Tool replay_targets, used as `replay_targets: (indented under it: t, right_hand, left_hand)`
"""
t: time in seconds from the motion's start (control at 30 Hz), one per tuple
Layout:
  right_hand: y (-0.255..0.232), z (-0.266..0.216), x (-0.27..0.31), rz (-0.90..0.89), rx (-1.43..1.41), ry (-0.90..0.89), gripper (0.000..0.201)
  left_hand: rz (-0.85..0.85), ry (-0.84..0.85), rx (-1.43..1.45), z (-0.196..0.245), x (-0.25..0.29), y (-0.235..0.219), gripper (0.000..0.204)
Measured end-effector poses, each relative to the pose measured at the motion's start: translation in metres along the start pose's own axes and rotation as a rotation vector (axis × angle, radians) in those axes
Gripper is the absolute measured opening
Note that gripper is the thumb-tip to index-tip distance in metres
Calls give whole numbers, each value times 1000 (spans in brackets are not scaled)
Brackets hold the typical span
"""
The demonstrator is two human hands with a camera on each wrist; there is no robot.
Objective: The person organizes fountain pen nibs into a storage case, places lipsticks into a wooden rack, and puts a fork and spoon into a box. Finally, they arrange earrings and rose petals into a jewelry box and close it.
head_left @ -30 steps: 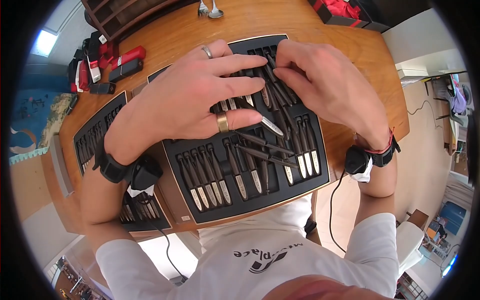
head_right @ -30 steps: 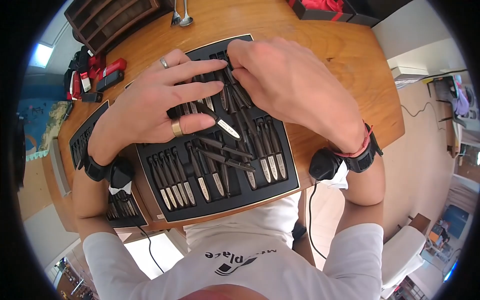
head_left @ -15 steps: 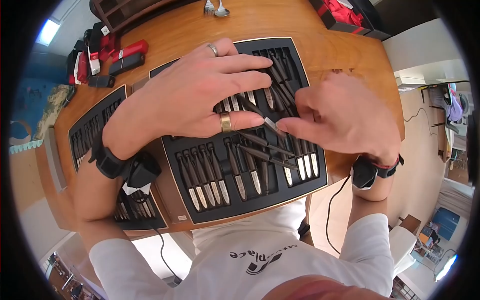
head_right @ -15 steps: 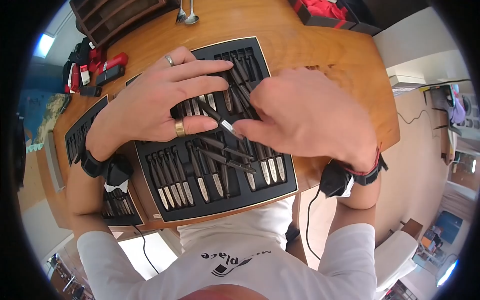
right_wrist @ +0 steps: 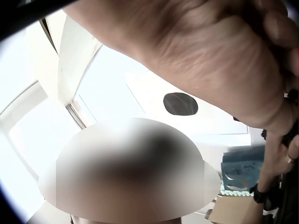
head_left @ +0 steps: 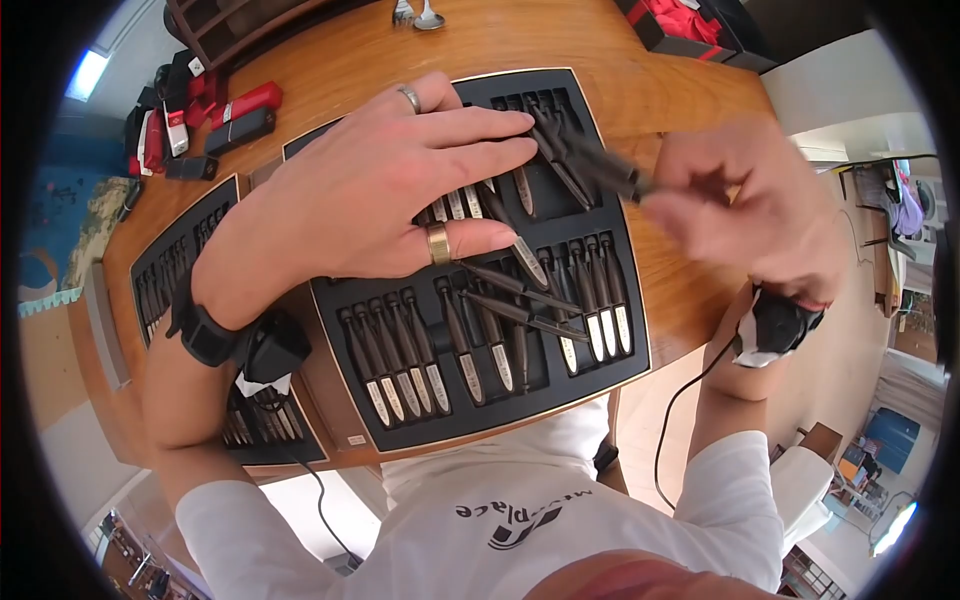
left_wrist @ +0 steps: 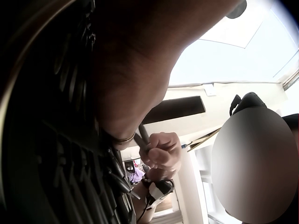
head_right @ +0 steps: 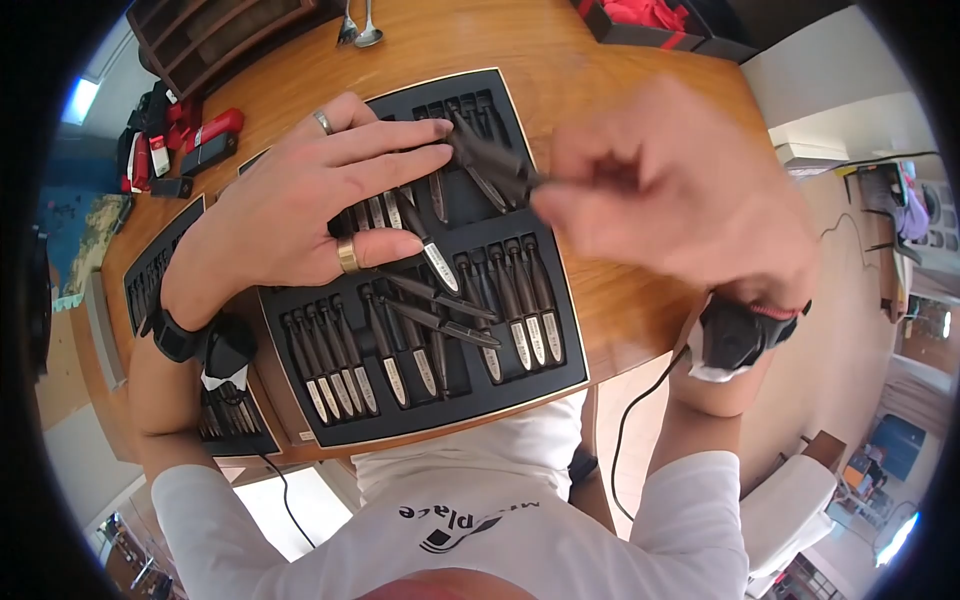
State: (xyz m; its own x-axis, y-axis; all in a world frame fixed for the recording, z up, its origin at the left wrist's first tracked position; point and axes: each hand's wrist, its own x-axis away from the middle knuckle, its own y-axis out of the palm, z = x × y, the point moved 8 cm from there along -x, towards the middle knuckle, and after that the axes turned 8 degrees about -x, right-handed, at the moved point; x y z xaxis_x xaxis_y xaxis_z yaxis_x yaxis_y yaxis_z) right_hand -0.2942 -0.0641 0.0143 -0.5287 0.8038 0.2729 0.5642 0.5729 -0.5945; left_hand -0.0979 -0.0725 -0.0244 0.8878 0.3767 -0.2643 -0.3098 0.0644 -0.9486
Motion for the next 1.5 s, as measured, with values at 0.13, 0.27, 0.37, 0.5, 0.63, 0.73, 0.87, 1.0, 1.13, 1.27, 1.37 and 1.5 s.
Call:
replay_targets:
  t: [0.13,0.27,0.37,0.5,0.63,0.73,0.87,1.0,1.13,1.27,1.37,1.5]
  right_hand:
    - [-19,17,-13,240,-150,31,37]
    - [-5,23,-31,177,-15,-18,37]
    - [0,24,-35,196,29,4,39]
    - [8,25,-37,248,128,-25,40]
    - [4,26,-37,277,101,-70,38]
    - [-3,28,-36,274,-12,-46,39]
    - [-4,24,-30,286,93,6,39]
    - [3,22,-30,218,243,-42,35]
    - [7,22,-32,178,275,16,33]
    - [13,15,-35,109,277,-15,32]
    - [18,18,-35,103,227,-75,31]
    - [27,17,-36,125,256,-171,25]
  left_hand:
    - [-3,26,-30,2,-1,1,64]
    - [-40,14,-55,2,-1,3,70]
    - [-43,-49,12,3,-5,1,76]
    - [-86,-42,-70,8,-7,3,80]
    - [-73,2,-157,11,-6,5,81]
    - [-76,-15,-116,10,-7,6,80]
    - [-84,-6,-145,11,-6,7,80]
    - [-84,-5,-140,9,-5,8,80]
    - [-83,-18,-131,8,-5,9,79]
    - [-100,-22,-173,8,-5,9,78]
    - [-56,-12,-143,9,-5,7,78]
    - [-117,-60,-94,4,-5,10,76]
